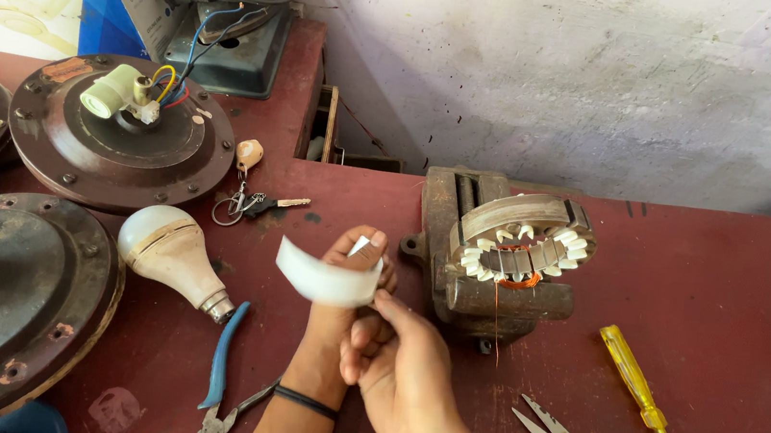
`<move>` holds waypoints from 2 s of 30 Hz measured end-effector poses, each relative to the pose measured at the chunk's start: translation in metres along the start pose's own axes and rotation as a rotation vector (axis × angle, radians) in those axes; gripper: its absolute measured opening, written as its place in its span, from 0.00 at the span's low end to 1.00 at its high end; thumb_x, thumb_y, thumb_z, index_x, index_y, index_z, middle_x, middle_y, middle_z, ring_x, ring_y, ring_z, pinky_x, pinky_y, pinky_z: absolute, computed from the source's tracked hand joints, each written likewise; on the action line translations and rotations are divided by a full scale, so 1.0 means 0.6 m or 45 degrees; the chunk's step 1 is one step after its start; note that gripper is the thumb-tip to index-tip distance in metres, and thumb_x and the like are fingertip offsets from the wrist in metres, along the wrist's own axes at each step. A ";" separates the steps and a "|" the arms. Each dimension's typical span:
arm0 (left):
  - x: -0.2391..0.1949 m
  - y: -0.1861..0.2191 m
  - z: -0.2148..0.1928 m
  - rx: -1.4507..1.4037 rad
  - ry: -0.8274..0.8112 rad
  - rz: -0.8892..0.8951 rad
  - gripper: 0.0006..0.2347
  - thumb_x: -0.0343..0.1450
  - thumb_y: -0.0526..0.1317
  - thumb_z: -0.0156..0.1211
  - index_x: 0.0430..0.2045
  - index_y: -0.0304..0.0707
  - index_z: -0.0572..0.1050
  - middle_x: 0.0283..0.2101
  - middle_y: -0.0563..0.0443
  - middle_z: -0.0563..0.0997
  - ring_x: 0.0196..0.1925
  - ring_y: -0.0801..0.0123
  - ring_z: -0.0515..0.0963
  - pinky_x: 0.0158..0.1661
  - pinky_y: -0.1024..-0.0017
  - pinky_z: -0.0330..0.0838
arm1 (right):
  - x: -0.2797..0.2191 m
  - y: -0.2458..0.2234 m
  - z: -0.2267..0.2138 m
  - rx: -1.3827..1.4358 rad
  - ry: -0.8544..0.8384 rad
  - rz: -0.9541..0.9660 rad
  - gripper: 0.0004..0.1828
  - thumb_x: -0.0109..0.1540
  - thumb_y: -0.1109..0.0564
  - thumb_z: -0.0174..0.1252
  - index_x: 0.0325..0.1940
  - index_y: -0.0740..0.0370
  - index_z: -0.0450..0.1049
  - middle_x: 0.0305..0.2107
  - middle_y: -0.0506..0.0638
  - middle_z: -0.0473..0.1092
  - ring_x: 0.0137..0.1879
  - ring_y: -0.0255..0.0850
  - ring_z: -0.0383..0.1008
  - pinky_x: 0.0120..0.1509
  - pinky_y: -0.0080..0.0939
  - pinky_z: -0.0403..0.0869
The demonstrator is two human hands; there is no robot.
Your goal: The person cuts a white insulating strip with scissors and places it into the slots of a motor armature held in a bench vise. They then use a screwdriver to press the strip into place and adjust the copper windings.
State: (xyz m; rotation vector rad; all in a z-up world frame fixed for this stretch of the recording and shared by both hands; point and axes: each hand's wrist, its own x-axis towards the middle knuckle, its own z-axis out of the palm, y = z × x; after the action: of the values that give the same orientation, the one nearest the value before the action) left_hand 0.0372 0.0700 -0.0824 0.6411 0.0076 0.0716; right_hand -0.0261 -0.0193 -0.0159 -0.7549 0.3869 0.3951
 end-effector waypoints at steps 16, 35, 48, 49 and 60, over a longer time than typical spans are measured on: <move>-0.004 0.066 0.008 0.492 -0.018 0.254 0.09 0.68 0.27 0.57 0.39 0.30 0.80 0.35 0.51 0.81 0.37 0.74 0.78 0.39 0.76 0.71 | -0.029 -0.013 0.020 -0.874 0.015 -0.608 0.16 0.62 0.53 0.63 0.49 0.66 0.76 0.17 0.48 0.71 0.17 0.31 0.69 0.19 0.30 0.66; -0.016 0.068 0.018 0.223 -0.221 -0.115 0.15 0.79 0.41 0.59 0.35 0.20 0.77 0.28 0.40 0.81 0.20 0.69 0.76 0.19 0.74 0.68 | 0.011 0.003 -0.023 -0.669 -0.244 -0.555 0.07 0.58 0.63 0.59 0.38 0.70 0.75 0.25 0.54 0.74 0.28 0.37 0.74 0.28 0.36 0.71; -0.008 0.070 0.032 0.412 0.003 -0.191 0.13 0.74 0.41 0.57 0.27 0.28 0.81 0.18 0.48 0.80 0.14 0.75 0.73 0.18 0.78 0.64 | 0.000 0.006 -0.017 -0.641 -0.320 -0.426 0.08 0.60 0.61 0.58 0.37 0.71 0.73 0.24 0.55 0.74 0.27 0.38 0.74 0.27 0.37 0.71; -0.006 0.067 0.026 0.425 0.004 -0.188 0.13 0.74 0.40 0.57 0.27 0.27 0.82 0.18 0.49 0.80 0.14 0.76 0.72 0.18 0.78 0.64 | 0.000 0.007 -0.017 -0.665 -0.335 -0.441 0.07 0.60 0.61 0.59 0.37 0.71 0.73 0.24 0.55 0.74 0.27 0.38 0.74 0.27 0.37 0.72; -0.012 0.087 -0.014 0.109 -0.304 -0.576 0.09 0.64 0.35 0.58 0.19 0.23 0.79 0.18 0.42 0.79 0.16 0.66 0.75 0.20 0.73 0.66 | -0.022 -0.001 -0.010 -0.938 -0.095 -0.862 0.14 0.65 0.59 0.53 0.53 0.67 0.74 0.24 0.51 0.77 0.20 0.31 0.69 0.21 0.30 0.67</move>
State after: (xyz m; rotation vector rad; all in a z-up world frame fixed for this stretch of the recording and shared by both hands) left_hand 0.0266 0.1166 -0.0581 0.7167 -0.0748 -0.4438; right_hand -0.0380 -0.0268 -0.0132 -1.5188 -0.1185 -0.0971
